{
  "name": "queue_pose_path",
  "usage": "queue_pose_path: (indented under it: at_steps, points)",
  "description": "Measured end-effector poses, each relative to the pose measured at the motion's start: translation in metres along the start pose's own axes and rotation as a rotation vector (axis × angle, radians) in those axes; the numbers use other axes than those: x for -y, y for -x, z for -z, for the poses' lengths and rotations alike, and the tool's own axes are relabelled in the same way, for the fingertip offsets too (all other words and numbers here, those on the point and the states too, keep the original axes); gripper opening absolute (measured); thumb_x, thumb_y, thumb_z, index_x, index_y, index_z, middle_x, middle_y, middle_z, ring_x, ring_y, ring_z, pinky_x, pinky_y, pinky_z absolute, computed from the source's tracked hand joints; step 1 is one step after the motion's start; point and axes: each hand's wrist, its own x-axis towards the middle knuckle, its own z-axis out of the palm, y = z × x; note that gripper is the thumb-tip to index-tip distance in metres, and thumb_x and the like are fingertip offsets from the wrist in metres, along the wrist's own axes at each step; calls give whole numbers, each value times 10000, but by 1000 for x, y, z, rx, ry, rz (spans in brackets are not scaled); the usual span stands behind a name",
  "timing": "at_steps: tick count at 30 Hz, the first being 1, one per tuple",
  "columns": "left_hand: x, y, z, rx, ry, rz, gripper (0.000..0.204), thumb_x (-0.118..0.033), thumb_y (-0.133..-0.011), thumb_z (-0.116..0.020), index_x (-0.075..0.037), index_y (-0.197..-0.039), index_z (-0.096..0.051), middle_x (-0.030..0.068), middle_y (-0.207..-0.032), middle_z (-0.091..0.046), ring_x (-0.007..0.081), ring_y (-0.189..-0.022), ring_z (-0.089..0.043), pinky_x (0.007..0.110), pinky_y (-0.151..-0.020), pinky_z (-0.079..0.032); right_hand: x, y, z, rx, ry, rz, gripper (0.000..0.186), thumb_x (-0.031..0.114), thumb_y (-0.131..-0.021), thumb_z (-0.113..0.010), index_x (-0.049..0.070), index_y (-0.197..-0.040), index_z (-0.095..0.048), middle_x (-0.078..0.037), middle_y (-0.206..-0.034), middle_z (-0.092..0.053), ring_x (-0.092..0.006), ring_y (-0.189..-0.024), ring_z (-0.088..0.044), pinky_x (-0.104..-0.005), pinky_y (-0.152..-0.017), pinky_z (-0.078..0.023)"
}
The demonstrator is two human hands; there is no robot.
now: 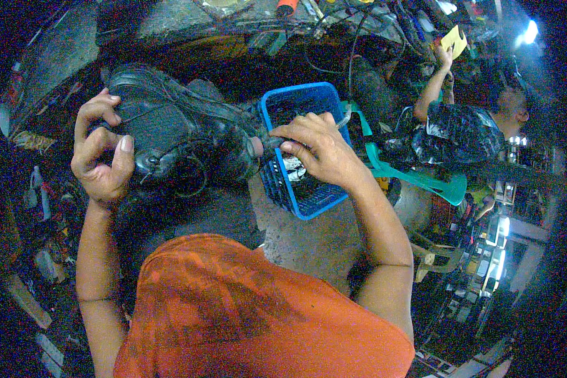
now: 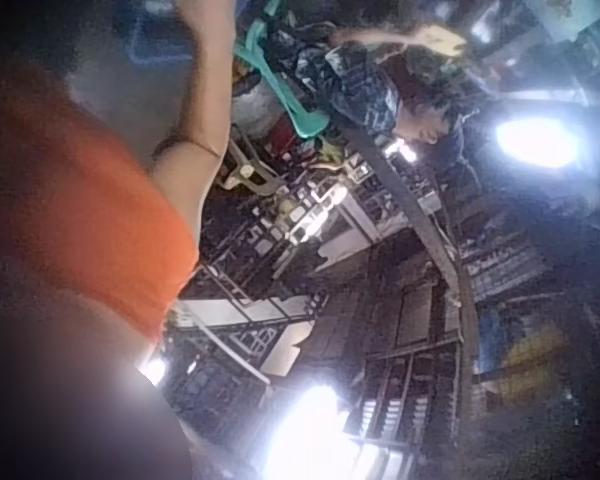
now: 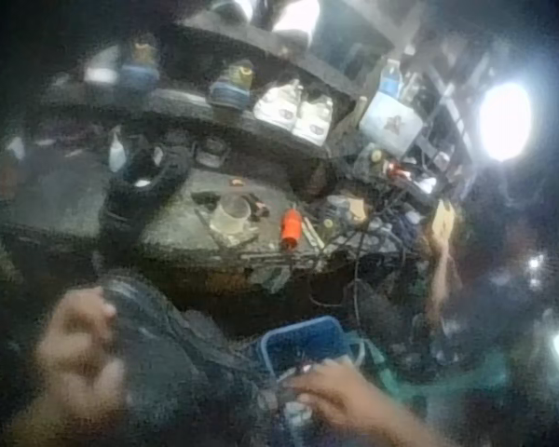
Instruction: The person uses a rotary grinding tool to smooth and shape the toe and side areas of a black shoe. They hold the shoe with one hand and guide the tool with the other, repeatedly repositioning the shoe to access different surfaces.
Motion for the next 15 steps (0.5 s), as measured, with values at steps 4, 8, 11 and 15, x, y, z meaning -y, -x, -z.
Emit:
queue_pose_path:
  at_steps: [4,8,11,15]
  points:
    - [-2,0,1,8,-4,15,184,-43,-733,-753,-50,-686,-575,149,-1028,-603,357,-1119,-645,597,-1123,-445,4,4,5,29,-7,0,268,226,-1004,-672,150,-1252,-740,-79,-981,-657,-309,-1001,-622,-449,-912,-404]
    - [-4,0,0,8,-11,22,179,-44,-733,-757,-48,-687,-585,149,-1030,-604,359,-1119,-645,598,-1127,-442,4,5,10,-21,-3,-16,272,233,-1012,-666,149,-1262,-734,-80,-980,-656,-310,-996,-621,-451,-907,-406]
    - [-5,-1,-2,6,-22,20,175,-45,-731,-761,-46,-688,-591,148,-1027,-604,360,-1114,-648,598,-1126,-445,4,5,9,-8,11,-34,275,241,-1018,-660,147,-1266,-731,-80,-982,-656,-309,-998,-621,-452,-908,-406]
    - [-7,0,-2,3,-44,18,171,-46,-721,-763,-47,-689,-595,146,-1022,-605,363,-1102,-653,596,-1119,-453,4,4,2,-27,45,-20,277,243,-1021,-655,147,-1270,-729,-78,-983,-652,-309,-999,-619,-446,-904,-408]
